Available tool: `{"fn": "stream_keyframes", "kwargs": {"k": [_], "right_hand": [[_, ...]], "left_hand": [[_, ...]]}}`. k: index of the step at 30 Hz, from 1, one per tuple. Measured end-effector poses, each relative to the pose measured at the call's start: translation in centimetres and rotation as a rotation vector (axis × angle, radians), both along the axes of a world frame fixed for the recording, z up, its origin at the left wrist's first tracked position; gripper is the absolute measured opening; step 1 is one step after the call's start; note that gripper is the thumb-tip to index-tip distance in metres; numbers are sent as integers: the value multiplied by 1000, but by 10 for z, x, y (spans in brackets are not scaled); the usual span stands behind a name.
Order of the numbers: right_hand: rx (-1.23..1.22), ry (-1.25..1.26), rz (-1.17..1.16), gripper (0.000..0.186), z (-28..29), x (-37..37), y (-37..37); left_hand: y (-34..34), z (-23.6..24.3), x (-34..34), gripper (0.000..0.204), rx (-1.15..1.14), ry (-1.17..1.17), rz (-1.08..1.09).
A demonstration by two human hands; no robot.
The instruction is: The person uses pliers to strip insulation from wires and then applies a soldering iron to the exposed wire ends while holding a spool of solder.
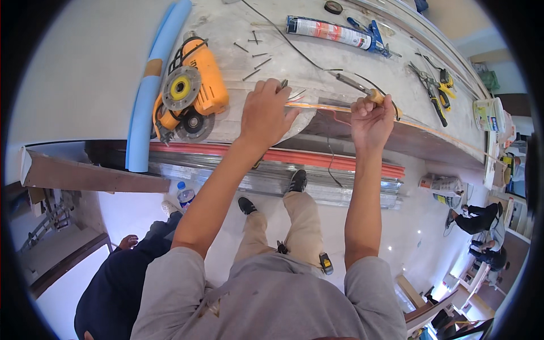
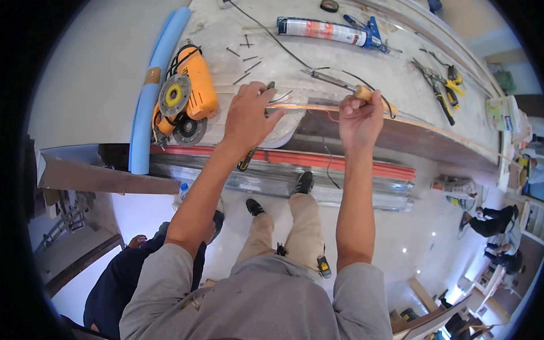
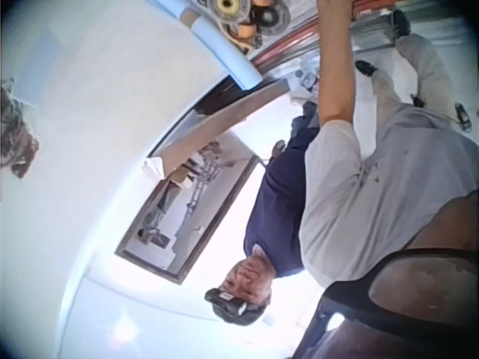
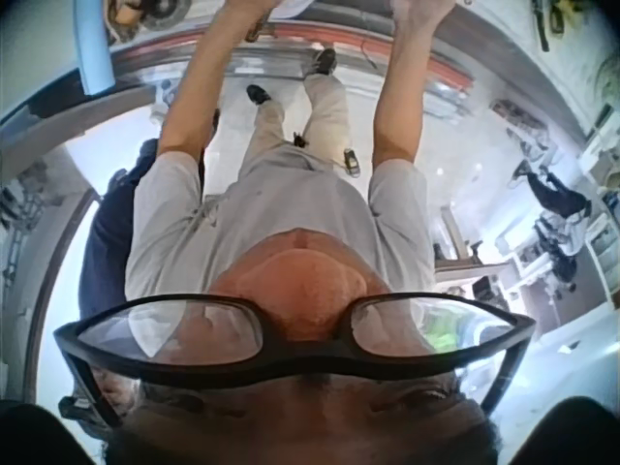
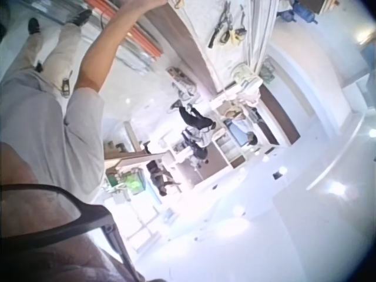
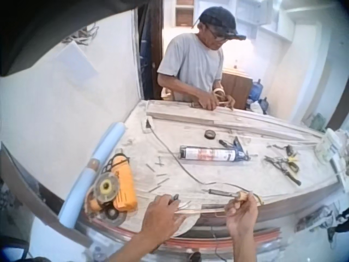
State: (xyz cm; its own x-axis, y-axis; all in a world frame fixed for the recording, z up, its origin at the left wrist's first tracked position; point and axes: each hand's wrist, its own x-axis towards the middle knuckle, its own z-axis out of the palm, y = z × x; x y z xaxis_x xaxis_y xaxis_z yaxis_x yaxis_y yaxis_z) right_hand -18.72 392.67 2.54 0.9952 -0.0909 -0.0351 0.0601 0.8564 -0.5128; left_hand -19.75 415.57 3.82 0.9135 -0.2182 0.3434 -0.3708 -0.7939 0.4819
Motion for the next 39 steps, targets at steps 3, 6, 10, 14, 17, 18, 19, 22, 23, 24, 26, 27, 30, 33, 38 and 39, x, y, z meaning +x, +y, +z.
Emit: {"fn": "stream_keyframes", "kwargs": {"k": [3,6,10,14,17,18,19,22,23,24,26,27,30,33,38,39], "right_hand": [[32,-23,-41,35,-1,0,-5],[83,-22,-50,36,-7,-1,-11],[20,-15,-53,34,-5,-4,-13],[-7,8,-27,32,-9,7,-9],[62,-48,32,28,0,14,0],[46,-49,28,28,1,16,-3],[45,-63,28,24,1,16,-6],[62,-55,33,19,-1,17,-12],[92,-26,39,17,-3,19,-13],[85,-23,30,17,-6,23,-15],[53,130,-48,18,-12,36,-22],[23,131,-26,18,-16,46,-27],[-67,148,5,20,-21,77,-47],[-151,123,81,23,-19,98,-58],[-222,103,193,25,-19,114,-58],[-223,88,194,25,-24,120,-57]], "left_hand": [[-8,-4,12,31,32,137,-6],[2,0,14,30,-147,172,45],[21,6,-8,26,-213,134,102],[5,4,-53,22,-294,249,79],[9,1,-49,27,-323,123,92],[7,1,-40,33,-328,93,132],[9,4,-34,33,-344,94,127],[18,11,-30,52,-79,108,144],[19,5,-36,60,-19,173,156],[20,0,-40,68,47,241,164],[23,-11,-45,71,4,283,127],[26,-20,-45,71,-108,232,117],[40,-29,-40,58,-345,244,164],[58,-31,-29,40,-601,373,285],[63,-38,-25,28,-680,388,353],[62,-42,-25,28,-683,373,350]]}}
